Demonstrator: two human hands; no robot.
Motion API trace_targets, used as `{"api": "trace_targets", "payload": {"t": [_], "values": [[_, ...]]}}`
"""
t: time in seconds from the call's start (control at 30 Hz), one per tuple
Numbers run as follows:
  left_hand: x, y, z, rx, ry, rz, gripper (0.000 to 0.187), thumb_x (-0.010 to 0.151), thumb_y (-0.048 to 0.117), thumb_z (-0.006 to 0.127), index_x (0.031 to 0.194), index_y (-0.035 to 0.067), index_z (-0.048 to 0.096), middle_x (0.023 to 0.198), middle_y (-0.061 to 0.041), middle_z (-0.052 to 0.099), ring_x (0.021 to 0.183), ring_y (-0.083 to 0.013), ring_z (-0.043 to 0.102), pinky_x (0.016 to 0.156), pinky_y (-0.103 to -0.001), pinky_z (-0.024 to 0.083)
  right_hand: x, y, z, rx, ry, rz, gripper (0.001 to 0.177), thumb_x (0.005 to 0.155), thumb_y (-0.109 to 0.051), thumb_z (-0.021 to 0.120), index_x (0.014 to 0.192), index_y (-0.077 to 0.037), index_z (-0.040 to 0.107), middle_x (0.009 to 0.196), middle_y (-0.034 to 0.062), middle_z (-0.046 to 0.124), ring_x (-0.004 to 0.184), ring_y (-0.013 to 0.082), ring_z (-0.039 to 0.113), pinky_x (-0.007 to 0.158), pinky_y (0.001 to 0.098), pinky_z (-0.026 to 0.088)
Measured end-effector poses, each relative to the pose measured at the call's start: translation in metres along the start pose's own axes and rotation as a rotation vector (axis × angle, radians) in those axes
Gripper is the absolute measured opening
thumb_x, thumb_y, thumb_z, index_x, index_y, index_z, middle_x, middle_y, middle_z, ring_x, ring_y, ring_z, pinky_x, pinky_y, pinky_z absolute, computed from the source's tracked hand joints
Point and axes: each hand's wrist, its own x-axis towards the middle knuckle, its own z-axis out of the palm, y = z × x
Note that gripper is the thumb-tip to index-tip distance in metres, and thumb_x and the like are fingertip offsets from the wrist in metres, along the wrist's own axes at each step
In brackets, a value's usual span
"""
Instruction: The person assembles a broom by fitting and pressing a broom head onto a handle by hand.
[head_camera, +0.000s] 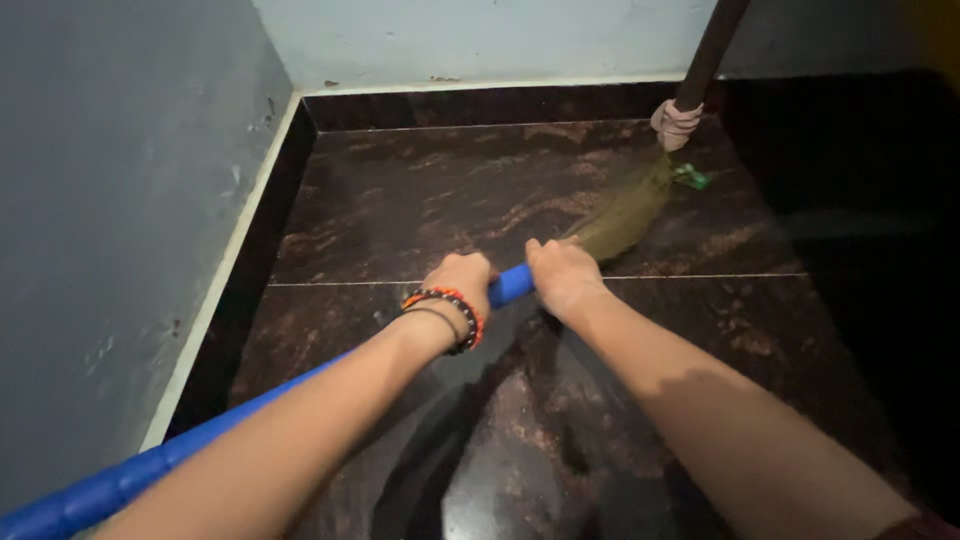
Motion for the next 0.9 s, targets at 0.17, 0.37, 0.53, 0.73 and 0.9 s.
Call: {"api": "trace_targets", "payload": {"t": [0.17, 0.37, 0.53, 0.73, 0.9], "values": [[-0.004, 0.017, 0.005, 0.101, -0.155, 0.082, 0.043, 0.077, 0.005, 0.074, 0.117, 0.019, 0.076, 0.112, -0.019, 0.074, 0.107, -0.0360, 0.072, 0.094, -0.045, 0.058, -0.021, 0.011, 0.004, -0.058, -0.027, 0.019, 0.021, 0.093, -0.009, 0.059, 0.113, -0.006, 0.064, 0.106, 0.0172, 0.074, 0.107, 0.0358, 0.071, 0.091, 0.0456, 0.057], [-0.024, 0.027, -0.008, 0.243, -0.156, 0.205, 0.044, 0.077, 0.005, 0.074, 0.120, 0.019, 0.075, 0.112, -0.020, 0.073, 0.108, -0.0383, 0.070, 0.094, -0.047, 0.057, -0.048, -0.001, -0.042, -0.059, -0.153, 0.028, 0.025, 0.084, -0.014, 0.075, 0.107, -0.008, 0.070, 0.113, 0.0135, 0.073, 0.107, 0.0313, 0.071, 0.089, 0.0427, 0.059], [-0.042, 0.032, -0.047, 0.231, -0.103, 0.292, 0.055, 0.076, 0.003, 0.074, 0.128, 0.021, 0.069, 0.109, -0.020, 0.073, 0.105, -0.0376, 0.071, 0.091, -0.047, 0.058, -0.060, -0.004, -0.088, -0.117, -0.041, 0.022, 0.046, 0.074, -0.028, 0.086, 0.108, -0.006, 0.065, 0.104, 0.0133, 0.074, 0.099, 0.0312, 0.073, 0.085, 0.0413, 0.060], [-0.053, 0.035, -0.057, 0.104, -0.098, 0.231, 0.064, 0.078, 0.004, 0.074, 0.139, 0.019, 0.059, 0.104, -0.022, 0.074, 0.099, -0.0373, 0.073, 0.087, -0.047, 0.059, -0.039, 0.015, -0.074, -0.157, 0.176, -0.058, 0.037, 0.076, -0.018, 0.081, 0.104, -0.004, 0.061, 0.089, 0.0157, 0.074, 0.089, 0.0343, 0.075, 0.080, 0.0431, 0.060], [-0.031, 0.035, -0.028, 0.039, -0.080, 0.215, 0.049, 0.084, 0.012, 0.074, 0.132, 0.017, 0.066, 0.107, -0.023, 0.073, 0.101, -0.0391, 0.072, 0.090, -0.047, 0.058, -0.020, 0.028, -0.032, -0.166, 0.133, -0.027, 0.037, 0.078, -0.017, 0.078, 0.109, -0.007, 0.062, 0.091, 0.0197, 0.073, 0.094, 0.0403, 0.072, 0.080, 0.0449, 0.060]]}}
